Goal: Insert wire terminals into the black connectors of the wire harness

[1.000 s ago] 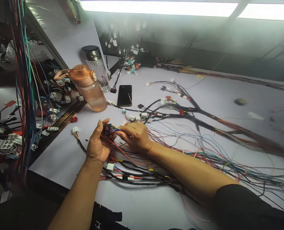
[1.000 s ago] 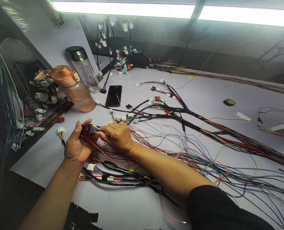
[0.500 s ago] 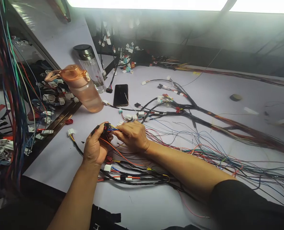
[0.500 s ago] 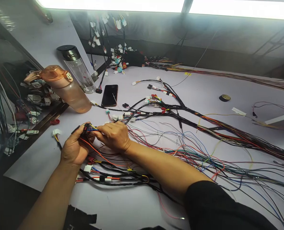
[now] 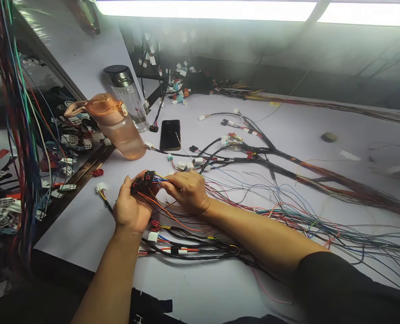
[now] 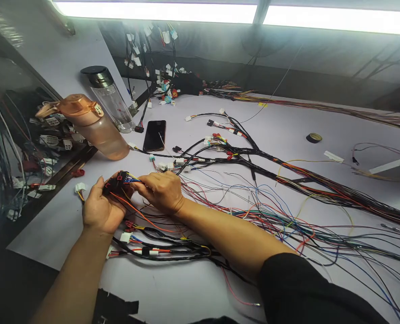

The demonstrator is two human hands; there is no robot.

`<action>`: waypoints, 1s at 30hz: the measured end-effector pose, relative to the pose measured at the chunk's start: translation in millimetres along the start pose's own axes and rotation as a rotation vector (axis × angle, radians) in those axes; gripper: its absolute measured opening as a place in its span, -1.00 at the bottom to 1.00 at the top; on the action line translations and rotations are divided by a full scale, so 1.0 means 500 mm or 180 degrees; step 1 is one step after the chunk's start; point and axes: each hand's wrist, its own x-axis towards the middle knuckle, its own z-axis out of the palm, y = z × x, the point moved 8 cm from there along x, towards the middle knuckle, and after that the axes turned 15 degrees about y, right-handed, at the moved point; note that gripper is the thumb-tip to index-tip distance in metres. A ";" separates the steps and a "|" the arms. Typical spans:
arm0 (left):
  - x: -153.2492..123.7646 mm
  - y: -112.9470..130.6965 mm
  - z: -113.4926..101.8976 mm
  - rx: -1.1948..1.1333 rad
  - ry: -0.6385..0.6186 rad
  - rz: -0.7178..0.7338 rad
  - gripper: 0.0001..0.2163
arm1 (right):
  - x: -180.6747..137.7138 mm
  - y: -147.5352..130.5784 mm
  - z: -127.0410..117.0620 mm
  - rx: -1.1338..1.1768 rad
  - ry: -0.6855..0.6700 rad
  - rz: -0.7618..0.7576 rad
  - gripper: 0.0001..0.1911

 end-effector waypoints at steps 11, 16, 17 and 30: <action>-0.017 0.034 0.008 0.0373 -0.0590 0.1169 -0.44 | -0.001 0.005 0.002 0.0224 0.0023 0.0197 -0.65; -0.062 0.055 0.012 0.0628 -0.1039 0.2182 -0.43 | 0.003 0.008 -0.007 0.0482 0.0078 0.0350 -0.64; -0.068 0.056 0.011 0.0732 -0.1129 0.2307 -0.44 | 0.004 0.008 -0.007 0.0536 0.0079 0.0375 -0.63; -0.096 0.071 0.004 0.1332 -0.1527 0.3416 -0.50 | 0.006 0.007 -0.004 0.0690 -0.0003 0.0454 -0.56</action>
